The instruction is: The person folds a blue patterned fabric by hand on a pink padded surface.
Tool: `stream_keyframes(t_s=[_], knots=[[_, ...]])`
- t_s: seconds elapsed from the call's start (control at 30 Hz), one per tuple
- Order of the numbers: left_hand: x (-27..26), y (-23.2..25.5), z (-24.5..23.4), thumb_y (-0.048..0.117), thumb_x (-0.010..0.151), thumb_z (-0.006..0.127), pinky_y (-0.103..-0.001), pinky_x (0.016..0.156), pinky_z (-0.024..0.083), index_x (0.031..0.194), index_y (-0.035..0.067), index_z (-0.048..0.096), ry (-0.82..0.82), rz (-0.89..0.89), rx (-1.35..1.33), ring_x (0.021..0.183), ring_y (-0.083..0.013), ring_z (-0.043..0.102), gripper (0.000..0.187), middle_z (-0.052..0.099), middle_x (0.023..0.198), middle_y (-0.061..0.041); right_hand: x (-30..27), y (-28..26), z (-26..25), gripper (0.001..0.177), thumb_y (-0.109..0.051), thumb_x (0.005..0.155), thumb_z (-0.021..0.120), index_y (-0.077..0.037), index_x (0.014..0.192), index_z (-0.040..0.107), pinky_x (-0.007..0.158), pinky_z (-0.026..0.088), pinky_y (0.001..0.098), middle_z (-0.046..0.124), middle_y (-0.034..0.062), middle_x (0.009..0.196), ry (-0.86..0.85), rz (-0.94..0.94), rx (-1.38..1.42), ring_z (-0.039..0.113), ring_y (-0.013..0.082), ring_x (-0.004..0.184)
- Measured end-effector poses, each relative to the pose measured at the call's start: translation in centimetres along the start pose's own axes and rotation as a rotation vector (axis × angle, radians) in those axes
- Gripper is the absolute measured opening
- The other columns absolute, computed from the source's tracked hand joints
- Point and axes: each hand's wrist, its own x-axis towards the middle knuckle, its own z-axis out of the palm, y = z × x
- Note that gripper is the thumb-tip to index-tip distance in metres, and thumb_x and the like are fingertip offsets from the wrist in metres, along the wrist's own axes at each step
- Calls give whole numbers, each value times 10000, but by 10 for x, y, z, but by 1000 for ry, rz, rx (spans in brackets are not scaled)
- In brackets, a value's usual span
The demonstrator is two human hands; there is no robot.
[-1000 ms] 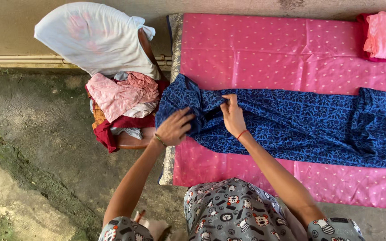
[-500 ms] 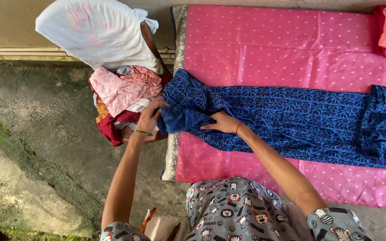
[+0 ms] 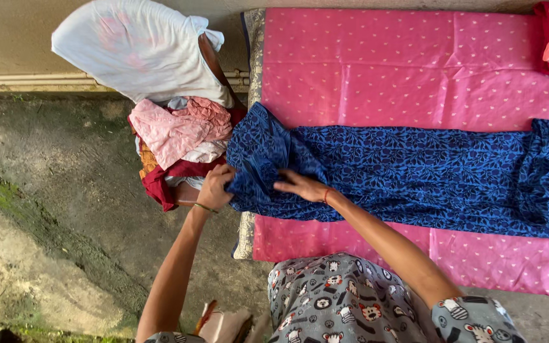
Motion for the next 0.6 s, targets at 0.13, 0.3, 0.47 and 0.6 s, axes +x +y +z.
stream_keyframes(t_s=[0.13,0.3,0.47,0.6], knots=[[-33,27,26,73,805,672,-432,990,449,1104,116,718,107,129,383,1174,-246,585,306,679,1194,-40,-26,-41,4,914,-625,839,693,-153,1558,383,1150,408,468,538,167,1470,178,-140,13,516,321,1360],[-56,52,90,123,800,605,-480,997,434,1188,114,621,192,45,504,1211,-304,551,388,615,1345,-105,-58,-70,43,810,-476,766,819,-171,1425,462,995,444,512,547,184,1282,460,-383,-751,538,407,1175],[-59,61,126,38,900,607,-426,981,524,1314,151,630,223,-27,127,1149,-279,594,430,593,1293,-75,-35,-38,69,497,-147,864,722,-152,1346,605,892,556,463,655,116,1158,530,-213,-492,674,376,1026],[-54,45,105,121,831,684,-457,850,518,1384,189,578,255,23,285,1051,-298,579,567,595,1277,-95,-48,-12,59,470,19,799,637,-70,1261,638,808,601,444,656,138,1150,605,-517,-358,704,388,959]])
